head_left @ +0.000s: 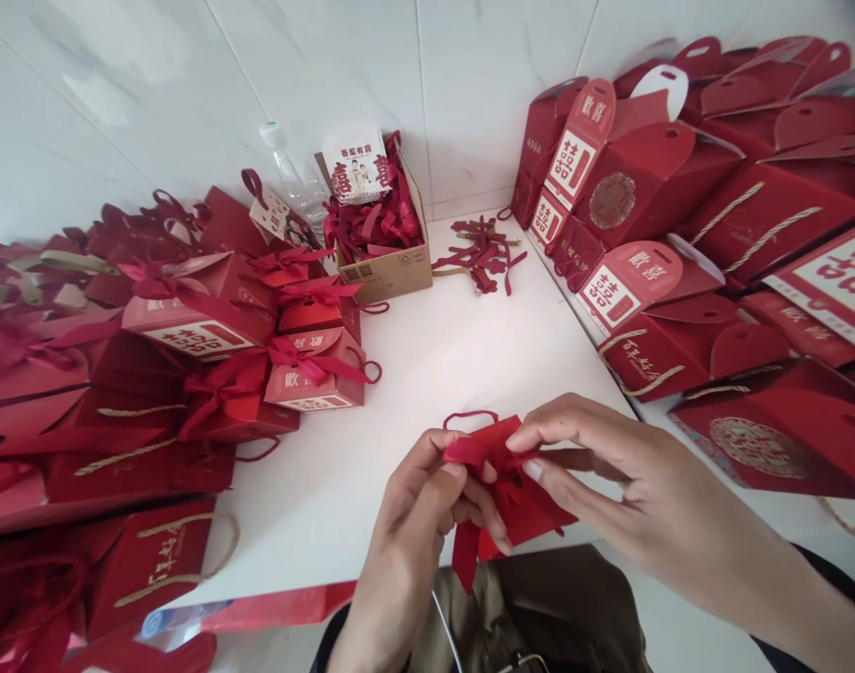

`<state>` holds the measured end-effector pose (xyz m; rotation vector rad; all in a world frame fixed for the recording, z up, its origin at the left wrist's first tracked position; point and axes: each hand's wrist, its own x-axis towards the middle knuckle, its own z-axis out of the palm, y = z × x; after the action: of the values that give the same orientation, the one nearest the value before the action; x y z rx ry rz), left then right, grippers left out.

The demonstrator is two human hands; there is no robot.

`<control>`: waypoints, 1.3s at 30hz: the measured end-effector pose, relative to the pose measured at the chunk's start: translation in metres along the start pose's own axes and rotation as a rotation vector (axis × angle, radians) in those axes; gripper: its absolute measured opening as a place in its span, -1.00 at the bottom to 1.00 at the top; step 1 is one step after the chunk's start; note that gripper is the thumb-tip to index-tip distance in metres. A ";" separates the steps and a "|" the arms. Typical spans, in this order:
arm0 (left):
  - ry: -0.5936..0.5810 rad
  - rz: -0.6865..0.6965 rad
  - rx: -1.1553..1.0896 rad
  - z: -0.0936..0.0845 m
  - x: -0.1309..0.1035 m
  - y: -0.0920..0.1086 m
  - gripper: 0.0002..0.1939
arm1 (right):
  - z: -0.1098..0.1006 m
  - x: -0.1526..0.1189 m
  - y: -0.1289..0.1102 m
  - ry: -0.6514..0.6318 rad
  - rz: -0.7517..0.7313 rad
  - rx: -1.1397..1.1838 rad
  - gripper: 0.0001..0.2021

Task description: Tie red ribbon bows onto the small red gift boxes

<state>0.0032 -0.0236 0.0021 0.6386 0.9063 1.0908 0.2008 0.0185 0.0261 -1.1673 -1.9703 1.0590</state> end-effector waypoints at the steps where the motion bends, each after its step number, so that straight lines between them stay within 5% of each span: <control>1: 0.011 -0.001 0.015 0.000 0.000 -0.001 -0.78 | 0.000 0.000 0.000 -0.010 -0.010 0.000 -0.81; 12: 0.044 -0.021 0.130 0.006 0.007 0.006 -0.75 | 0.004 0.004 -0.004 -0.069 -0.068 0.037 -0.79; 17: 0.038 -0.054 0.093 0.003 0.008 0.005 -0.71 | 0.000 -0.001 0.005 -0.093 -0.069 -0.168 -0.74; 24: 0.041 -0.074 0.020 0.000 0.004 0.000 -0.71 | -0.011 -0.006 0.016 0.037 -0.115 -0.489 -0.87; 31: 0.059 -0.031 0.186 0.005 0.004 0.002 -0.71 | -0.005 -0.008 0.006 -0.083 0.098 -0.210 -0.88; 39: 0.069 -0.075 0.218 0.007 0.003 0.006 -0.81 | 0.000 -0.011 -0.002 -0.060 -0.038 -0.184 -0.89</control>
<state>0.0067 -0.0188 0.0095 0.7433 1.1103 0.9589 0.2053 0.0082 0.0265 -1.2001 -2.1658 0.9187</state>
